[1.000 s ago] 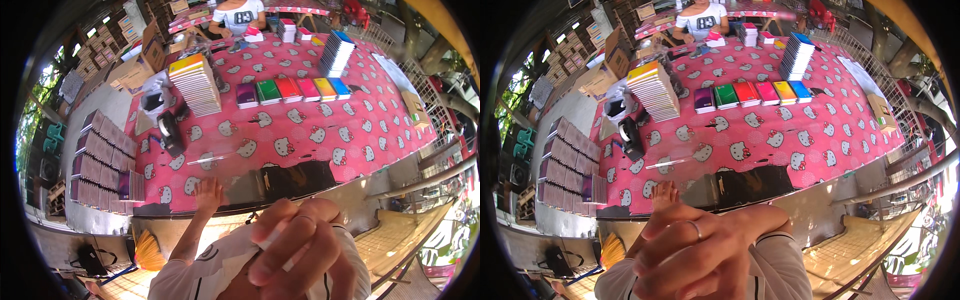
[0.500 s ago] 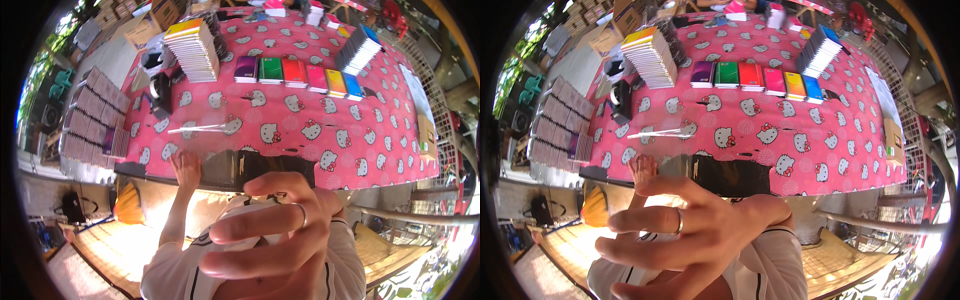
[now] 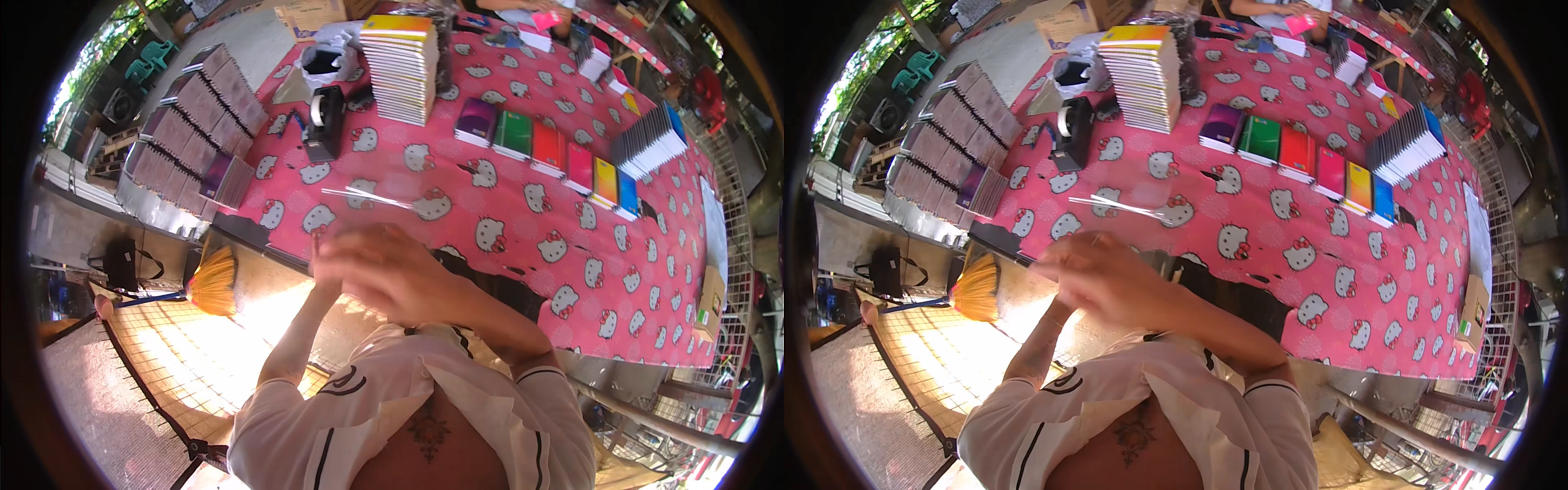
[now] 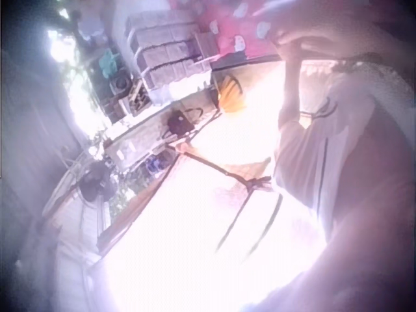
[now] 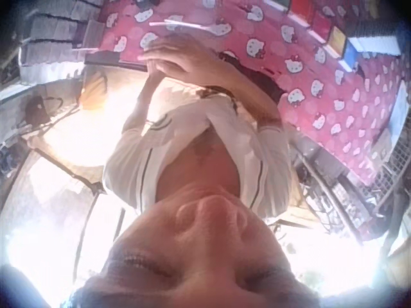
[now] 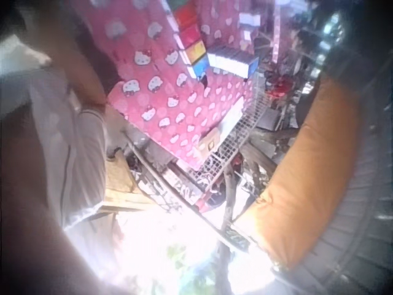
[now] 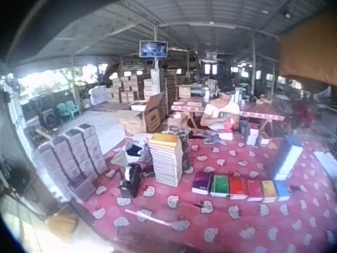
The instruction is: The person sorts colored notepads by color, stacks them together, and places the stacks into clear plastic bags by hand, occasionally using tape from a dispenser to seal the bags.
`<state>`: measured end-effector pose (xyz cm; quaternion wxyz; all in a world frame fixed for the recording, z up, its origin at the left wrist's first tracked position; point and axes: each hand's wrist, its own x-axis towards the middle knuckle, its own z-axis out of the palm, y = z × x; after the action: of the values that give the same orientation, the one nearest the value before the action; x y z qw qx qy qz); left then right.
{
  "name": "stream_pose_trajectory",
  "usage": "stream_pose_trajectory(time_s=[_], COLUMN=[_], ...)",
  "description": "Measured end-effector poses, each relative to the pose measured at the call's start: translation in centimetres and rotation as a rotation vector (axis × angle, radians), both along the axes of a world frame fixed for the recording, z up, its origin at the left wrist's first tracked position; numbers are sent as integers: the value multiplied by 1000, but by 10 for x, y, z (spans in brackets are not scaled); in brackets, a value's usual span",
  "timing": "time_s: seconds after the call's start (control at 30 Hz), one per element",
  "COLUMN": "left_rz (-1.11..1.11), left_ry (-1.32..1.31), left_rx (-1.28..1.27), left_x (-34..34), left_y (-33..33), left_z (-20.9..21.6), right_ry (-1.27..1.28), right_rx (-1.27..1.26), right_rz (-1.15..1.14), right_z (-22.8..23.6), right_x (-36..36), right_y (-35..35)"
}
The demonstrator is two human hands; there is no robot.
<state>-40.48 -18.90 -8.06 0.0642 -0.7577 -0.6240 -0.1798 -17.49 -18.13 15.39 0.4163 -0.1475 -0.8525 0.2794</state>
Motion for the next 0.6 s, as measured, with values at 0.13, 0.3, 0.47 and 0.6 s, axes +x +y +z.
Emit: stream_pose_trajectory(time_s=[0.13, 0.3, 0.47, 0.6], left_rz=[18, 280, 344, 243], left_ry=[-414, -328, 86, -48], left_rx=[-29, 85, 56, -123], left_x=[-33, -163, -212, -214], left_y=[59, 227, 311, 288], left_z=[17, 9, -28, -15], right_ry=[-323, -594, -643, -654], right_rx=[-164, 13, 1, -20], right_rz=[-309, -429, -499, -543], right_z=[-215, -234, -228, -233], right_x=[-59, -94, -103, -104], right_y=[40, 5, -1, -9])
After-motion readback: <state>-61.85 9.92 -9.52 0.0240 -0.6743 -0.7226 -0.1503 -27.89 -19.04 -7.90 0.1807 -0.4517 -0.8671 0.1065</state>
